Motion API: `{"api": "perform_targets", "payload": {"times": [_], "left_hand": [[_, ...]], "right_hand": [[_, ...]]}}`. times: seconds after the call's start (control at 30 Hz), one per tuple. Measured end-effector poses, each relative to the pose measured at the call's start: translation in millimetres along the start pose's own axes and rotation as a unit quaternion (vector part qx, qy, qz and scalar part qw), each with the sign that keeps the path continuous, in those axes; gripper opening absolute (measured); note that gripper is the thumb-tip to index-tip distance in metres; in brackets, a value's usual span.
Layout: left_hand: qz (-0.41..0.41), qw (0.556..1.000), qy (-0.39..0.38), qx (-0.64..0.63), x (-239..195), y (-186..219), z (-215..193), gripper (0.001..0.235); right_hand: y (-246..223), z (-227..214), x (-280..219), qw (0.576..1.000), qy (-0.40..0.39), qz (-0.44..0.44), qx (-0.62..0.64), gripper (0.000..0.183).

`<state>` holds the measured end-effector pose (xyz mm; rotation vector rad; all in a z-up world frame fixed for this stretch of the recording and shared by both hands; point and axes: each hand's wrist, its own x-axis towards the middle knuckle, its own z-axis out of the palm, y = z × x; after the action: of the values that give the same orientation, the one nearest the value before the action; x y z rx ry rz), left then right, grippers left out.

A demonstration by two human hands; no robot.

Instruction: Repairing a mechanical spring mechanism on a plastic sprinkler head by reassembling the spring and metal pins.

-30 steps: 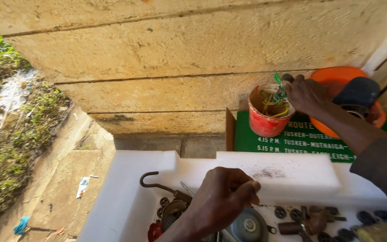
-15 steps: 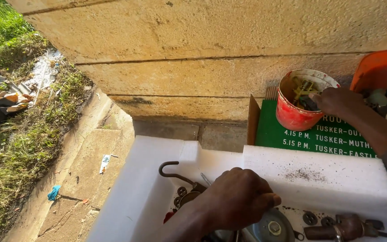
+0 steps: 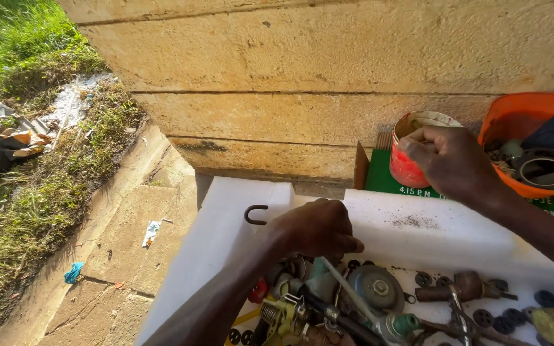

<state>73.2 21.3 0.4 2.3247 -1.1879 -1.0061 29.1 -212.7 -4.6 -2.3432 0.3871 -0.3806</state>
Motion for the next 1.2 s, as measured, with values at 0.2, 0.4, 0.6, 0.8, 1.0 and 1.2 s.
{"api": "perform_targets", "payload": {"times": [0.2, 0.4, 0.6, 0.8, 1.0, 1.2], "left_hand": [[0.010, 0.999, 0.013, 0.043, 4.1, -6.0, 8.5, 0.037], [0.024, 0.999, 0.029, 0.023, 15.0, -13.5, 16.8, 0.035], [0.032, 0.998, 0.047, 0.031, 16.8, -14.9, 20.6, 0.040], [0.041, 0.997, 0.057, 0.026, 9.1, -16.8, 18.6, 0.038], [0.032, 0.998, 0.041, 0.020, -3.5, -9.0, 12.9, 0.042], [0.035, 0.999, 0.011, -0.008, -8.6, -10.0, 0.5, 0.041]], "right_hand": [[-40.3, -12.2, -98.5, 0.988, -0.152, -0.008, 0.003, 0.027], [-44.5, 26.5, -164.1, 0.945, -0.271, -0.158, -0.094, 0.022], [-74.2, 53.8, -175.1, 0.843, -0.452, -0.147, -0.251, 0.029], [-63.0, 95.0, -176.0, 0.809, -0.501, -0.165, -0.259, 0.045], [-25.2, 110.8, -162.3, 0.840, -0.476, -0.196, -0.174, 0.053], [23.2, 147.9, -158.5, 0.850, -0.416, -0.267, -0.182, 0.032]]}}
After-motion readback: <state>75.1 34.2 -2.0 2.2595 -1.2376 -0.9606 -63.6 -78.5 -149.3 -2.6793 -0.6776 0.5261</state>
